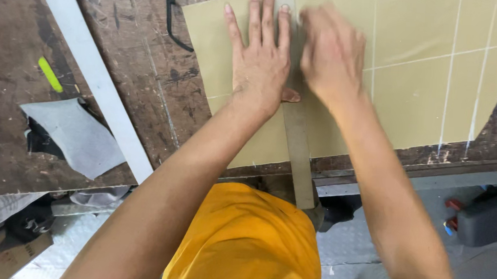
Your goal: The person uses a ruler and white chalk to draw straight lines on a large piece of cardboard. They then place a small yellow template on the cardboard and trace its outline with the chalk.
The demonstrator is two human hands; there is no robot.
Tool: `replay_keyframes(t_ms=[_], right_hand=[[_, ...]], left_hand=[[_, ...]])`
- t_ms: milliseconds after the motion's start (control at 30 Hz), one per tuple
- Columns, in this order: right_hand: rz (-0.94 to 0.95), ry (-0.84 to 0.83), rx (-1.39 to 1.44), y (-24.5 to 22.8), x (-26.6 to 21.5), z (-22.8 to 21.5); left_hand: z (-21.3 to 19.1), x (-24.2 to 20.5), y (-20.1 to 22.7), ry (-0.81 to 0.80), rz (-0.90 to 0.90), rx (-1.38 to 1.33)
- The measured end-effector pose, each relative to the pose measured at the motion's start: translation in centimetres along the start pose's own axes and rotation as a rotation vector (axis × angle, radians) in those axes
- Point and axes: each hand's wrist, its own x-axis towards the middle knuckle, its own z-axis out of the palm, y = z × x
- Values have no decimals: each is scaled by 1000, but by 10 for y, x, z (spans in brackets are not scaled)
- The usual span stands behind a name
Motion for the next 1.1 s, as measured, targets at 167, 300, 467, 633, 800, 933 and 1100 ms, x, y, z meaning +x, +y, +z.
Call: replay_keyframes(t_ms=[167, 300, 467, 633, 800, 933, 1100], right_hand=[[92, -183, -37, -42, -102, -42], [213, -324, -58, -62, -172, -57], [447, -253, 1, -78, -213, -75], [696, -92, 46, -86, -231, -67], [659, -110, -10, -116, -232, -24], [674, -36, 91, -129, -223, -13], [704, -65, 138, -141, -222, -17]], left_hand=[[0, 4, -1, -21, 8, 20], [7, 4, 1, 0, 0, 11], [14, 2, -1, 74, 17, -29], [14, -3, -1, 51, 20, -32], [16, 2, -5, 5, 28, -83], [22, -1, -26, 97, 17, -293], [54, -40, -77, 485, -71, -594]])
